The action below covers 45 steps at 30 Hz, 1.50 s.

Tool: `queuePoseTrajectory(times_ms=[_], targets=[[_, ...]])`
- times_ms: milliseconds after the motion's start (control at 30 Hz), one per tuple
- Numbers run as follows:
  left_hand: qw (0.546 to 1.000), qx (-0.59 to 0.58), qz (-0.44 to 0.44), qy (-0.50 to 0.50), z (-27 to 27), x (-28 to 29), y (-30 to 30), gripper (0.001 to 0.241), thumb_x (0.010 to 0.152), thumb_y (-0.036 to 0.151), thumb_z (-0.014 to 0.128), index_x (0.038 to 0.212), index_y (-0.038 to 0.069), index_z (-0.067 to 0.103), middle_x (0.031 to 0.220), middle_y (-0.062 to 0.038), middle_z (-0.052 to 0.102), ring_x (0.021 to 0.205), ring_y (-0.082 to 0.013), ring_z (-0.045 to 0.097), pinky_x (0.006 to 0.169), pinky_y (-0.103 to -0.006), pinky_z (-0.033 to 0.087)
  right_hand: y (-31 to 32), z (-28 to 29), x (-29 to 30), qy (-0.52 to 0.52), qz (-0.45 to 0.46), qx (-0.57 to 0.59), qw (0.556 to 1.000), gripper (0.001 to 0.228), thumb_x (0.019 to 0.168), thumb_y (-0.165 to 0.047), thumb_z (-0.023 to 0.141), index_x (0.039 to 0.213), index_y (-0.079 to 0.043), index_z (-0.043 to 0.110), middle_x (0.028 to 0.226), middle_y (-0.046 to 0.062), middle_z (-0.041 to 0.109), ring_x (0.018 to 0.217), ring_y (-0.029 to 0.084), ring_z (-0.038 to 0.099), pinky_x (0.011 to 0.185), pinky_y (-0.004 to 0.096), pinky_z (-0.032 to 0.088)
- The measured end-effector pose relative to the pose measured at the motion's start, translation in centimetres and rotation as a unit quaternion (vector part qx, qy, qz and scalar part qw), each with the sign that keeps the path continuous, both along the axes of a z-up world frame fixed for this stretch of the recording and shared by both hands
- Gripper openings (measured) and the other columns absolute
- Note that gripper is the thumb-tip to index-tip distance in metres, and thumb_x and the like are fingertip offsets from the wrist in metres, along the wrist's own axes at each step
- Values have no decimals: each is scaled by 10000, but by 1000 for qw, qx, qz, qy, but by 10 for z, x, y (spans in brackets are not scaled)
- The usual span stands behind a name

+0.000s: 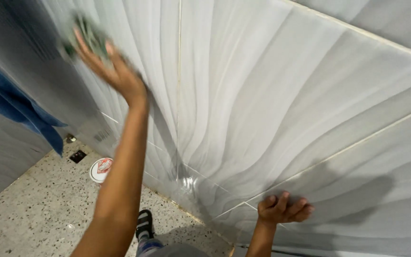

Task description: The person wipes a white tiled wall in a bathroom using a green and white cloth. They scrub the wall surface in vertical and horizontal motions, moving from the lower sections upward and across different areas of the wall.

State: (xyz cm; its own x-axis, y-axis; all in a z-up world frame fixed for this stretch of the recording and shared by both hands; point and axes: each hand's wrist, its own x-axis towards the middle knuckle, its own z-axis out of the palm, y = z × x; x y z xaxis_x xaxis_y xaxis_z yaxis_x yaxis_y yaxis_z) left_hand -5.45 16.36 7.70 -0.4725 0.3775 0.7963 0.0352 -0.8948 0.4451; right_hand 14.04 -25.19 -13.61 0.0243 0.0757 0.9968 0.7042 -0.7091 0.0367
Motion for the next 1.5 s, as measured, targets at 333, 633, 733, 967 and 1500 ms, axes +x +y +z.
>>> queuePoseTrajectory(times_ms=[333, 633, 733, 967, 1500], targets=[[948, 178, 26, 262, -7, 36, -103, 436, 1056, 425, 666, 1454, 441, 490, 1687, 110, 213, 1590, -296, 174, 1338, -603, 288, -2, -1, -1, 4, 4, -12, 1000, 452, 1127, -343, 344, 1527, -145, 413, 1674, 156, 236, 1549, 412, 181, 1222, 596, 249], [967, 215, 23, 132, 89, -37, 63, 359, 1082, 68, 557, 1407, 160, 434, 1196, -128, 579, 933, -293, 615, 900, -415, 512, 5, 4, -5, -18, 12, -11, 1000, 443, 1141, -324, 342, 1518, -111, 437, 1663, 175, 257, 1541, 424, 201, 1223, 590, 261], [995, 74, 32, 59, 20, -45, 104, 437, 1176, 136, 470, 1562, 279, 320, 1522, -14, 463, 1334, -230, 469, 1235, -434, 358, 6, 4, -5, -14, 11, -4, 1000, 438, 1141, -318, 341, 1522, -126, 436, 1666, 165, 253, 1550, 407, 188, 1231, 574, 254], [963, -233, -51, 124, -122, -2, -79, 624, 1109, 254, 412, 1652, 197, 111, 1720, -172, -53, 1601, -402, -61, 1290, -641, 17, 3, 1, -8, 1, 17, -4, 1000, 442, 1132, -308, 379, 1536, -137, 432, 1674, 154, 255, 1550, 415, 205, 1225, 581, 255], [989, -18, 22, 144, 4, -61, 184, 661, 1251, 25, 479, 1697, 304, 79, 1795, 41, 49, 1721, -179, 39, 1490, -416, 20, 5, -12, 3, 3, 33, 7, 999, 392, 1131, -308, 386, 1463, -129, 492, 1667, 149, 260, 1553, 409, 197, 1225, 602, 254]])
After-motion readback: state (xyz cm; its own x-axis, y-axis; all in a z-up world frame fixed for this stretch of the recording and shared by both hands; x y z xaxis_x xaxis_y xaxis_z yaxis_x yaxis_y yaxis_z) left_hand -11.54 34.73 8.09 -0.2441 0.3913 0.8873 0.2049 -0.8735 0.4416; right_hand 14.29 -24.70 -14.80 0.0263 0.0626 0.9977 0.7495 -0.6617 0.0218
